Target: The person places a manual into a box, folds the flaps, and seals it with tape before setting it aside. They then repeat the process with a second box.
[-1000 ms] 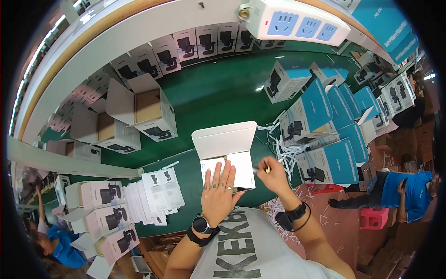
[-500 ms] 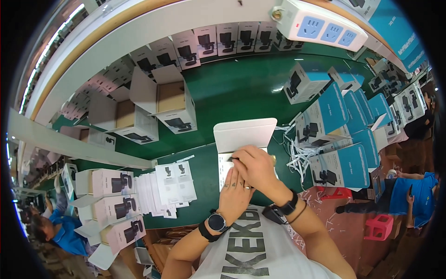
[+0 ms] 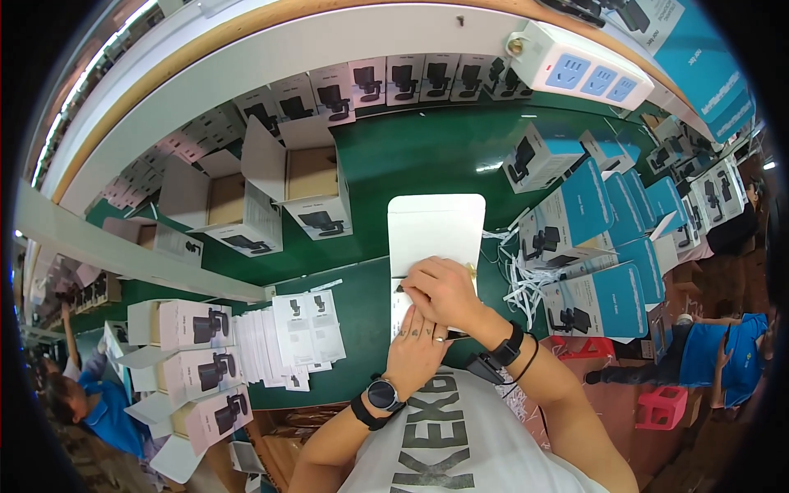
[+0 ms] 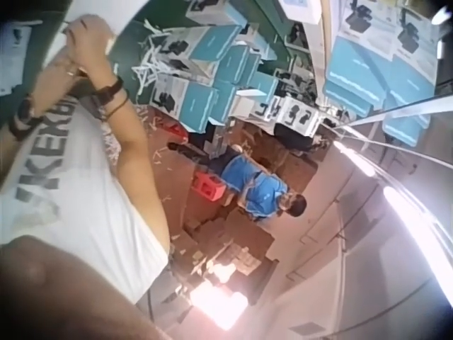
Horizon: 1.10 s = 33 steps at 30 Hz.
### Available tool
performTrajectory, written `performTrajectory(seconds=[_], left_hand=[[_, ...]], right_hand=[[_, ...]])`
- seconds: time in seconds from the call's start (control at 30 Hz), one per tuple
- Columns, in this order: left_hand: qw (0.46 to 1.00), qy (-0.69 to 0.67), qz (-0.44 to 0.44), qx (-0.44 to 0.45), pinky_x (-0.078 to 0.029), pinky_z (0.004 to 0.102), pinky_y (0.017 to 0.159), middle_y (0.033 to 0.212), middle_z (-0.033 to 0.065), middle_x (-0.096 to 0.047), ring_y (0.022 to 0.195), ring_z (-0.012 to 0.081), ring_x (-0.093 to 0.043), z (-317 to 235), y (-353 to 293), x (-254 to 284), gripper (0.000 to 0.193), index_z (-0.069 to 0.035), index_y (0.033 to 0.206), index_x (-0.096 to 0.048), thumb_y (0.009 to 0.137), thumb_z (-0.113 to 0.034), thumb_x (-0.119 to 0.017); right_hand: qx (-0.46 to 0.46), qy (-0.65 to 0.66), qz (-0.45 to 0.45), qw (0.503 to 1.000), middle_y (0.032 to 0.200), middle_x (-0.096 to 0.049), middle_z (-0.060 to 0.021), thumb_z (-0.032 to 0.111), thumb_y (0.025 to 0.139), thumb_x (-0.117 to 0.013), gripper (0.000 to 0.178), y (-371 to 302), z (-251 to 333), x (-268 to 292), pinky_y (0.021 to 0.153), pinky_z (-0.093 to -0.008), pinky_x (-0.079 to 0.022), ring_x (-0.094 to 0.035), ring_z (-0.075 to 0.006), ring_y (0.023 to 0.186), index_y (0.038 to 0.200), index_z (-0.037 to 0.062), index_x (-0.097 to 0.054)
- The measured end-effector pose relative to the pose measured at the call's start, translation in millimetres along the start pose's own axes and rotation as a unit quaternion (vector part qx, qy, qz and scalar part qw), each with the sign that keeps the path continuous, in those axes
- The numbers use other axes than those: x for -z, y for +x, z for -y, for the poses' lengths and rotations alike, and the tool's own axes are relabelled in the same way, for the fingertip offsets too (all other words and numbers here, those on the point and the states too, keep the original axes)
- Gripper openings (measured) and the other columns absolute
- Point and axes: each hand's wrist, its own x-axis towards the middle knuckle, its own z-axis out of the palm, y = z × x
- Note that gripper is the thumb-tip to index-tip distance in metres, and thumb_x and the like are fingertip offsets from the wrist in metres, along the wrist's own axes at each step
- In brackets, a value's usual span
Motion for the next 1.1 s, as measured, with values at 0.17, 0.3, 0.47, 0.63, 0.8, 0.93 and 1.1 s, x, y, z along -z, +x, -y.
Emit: performTrajectory(seconds=[0.17, 0.3, 0.47, 0.63, 0.8, 0.93, 1.1], left_hand=[[0.999, -0.025, 0.030, 0.012, -0.038, 0.0505, 0.120, 0.141, 0.0264, -0.058, 0.137, 0.0436, -0.051, -1.0, -0.5, -0.3, 0.059, 0.003, 0.140, -0.058, 0.093, -0.030, -0.072], [0.999, -0.033, 0.035, 0.004, -0.038, 0.0493, 0.120, 0.148, 0.0255, -0.054, 0.142, 0.0423, -0.048, -1.7, -3.9, -2.4, 0.062, 0.004, 0.144, -0.054, 0.094, -0.029, -0.071], [0.999, -0.007, 0.023, -0.038, -0.038, 0.0498, 0.120, 0.157, 0.0232, -0.047, 0.146, 0.0417, -0.043, 6.5, 10.3, 22.4, 0.070, 0.005, 0.148, -0.050, 0.090, -0.026, -0.073], [0.997, -0.016, 0.037, -0.061, -0.036, 0.0492, 0.121, 0.162, 0.0212, -0.042, 0.150, 0.0415, -0.039, 8.2, 15.8, 26.2, 0.077, 0.005, 0.151, -0.047, 0.087, -0.026, -0.075], [0.995, -0.087, 0.050, -0.027, -0.038, 0.0498, 0.118, 0.158, 0.0231, -0.045, 0.144, 0.0453, -0.043, -0.3, 22.3, 49.0, 0.072, 0.006, 0.145, -0.051, 0.086, -0.024, -0.079], [0.960, -0.270, 0.032, 0.067, -0.048, 0.0440, 0.106, 0.142, 0.0199, -0.060, 0.128, 0.0383, -0.059, 12.8, 14.4, 50.3, 0.056, 0.002, 0.136, -0.061, 0.091, -0.024, -0.078], [0.839, -0.524, 0.013, 0.145, -0.055, 0.0387, 0.084, 0.112, 0.0119, -0.074, 0.099, 0.0277, -0.071, 19.7, 1.9, 44.2, 0.030, -0.004, 0.118, -0.071, 0.093, -0.019, -0.078]], right_hand=[[-0.037, -0.003, 0.030, 0.999, 0.086, -0.067, -0.0029, 0.011, 0.073, -0.078, 0.014, 7.8, 8.7, 8.8, 0.071, -0.0392, -0.054, -0.066, -0.0270, 0.082, 0.085, 0.0104, -0.070], [-0.049, -0.005, 0.078, 0.996, 0.085, -0.068, -0.0036, 0.010, 0.072, -0.078, 0.018, -0.4, 1.5, 7.9, 0.070, -0.0401, -0.054, -0.068, -0.0274, 0.083, 0.087, 0.0099, -0.070], [-0.258, 0.080, -0.094, 0.958, 0.087, -0.068, -0.0103, 0.000, 0.072, -0.078, 0.017, -35.5, 4.1, 97.7, 0.072, -0.0369, -0.055, -0.071, -0.0261, 0.086, 0.086, 0.0059, -0.070], [-0.294, -0.101, 0.004, 0.950, 0.103, -0.075, -0.0101, 0.000, 0.085, -0.073, 0.035, -96.1, -57.9, 139.8, 0.069, -0.0296, -0.051, -0.066, -0.0174, 0.079, 0.119, 0.0041, -0.069], [-0.383, 0.272, -0.237, 0.850, 0.109, -0.079, -0.0079, 0.006, 0.093, -0.069, 0.048, -59.7, -37.2, 92.2, 0.067, -0.0265, -0.047, -0.056, -0.0095, 0.073, 0.140, 0.0011, -0.061], [-0.424, 0.440, 0.040, 0.791, 0.113, -0.078, -0.0042, 0.013, 0.097, -0.067, 0.040, -83.8, -3.4, 108.6, 0.067, -0.0267, -0.046, -0.052, -0.0063, 0.073, 0.134, -0.0022, -0.065], [-0.124, 0.146, 0.076, 0.979, 0.113, -0.076, -0.0060, 0.019, 0.095, -0.072, 0.031, -61.3, 1.9, 109.2, 0.071, -0.0330, -0.047, -0.063, -0.0165, 0.078, 0.123, 0.0048, -0.071]])
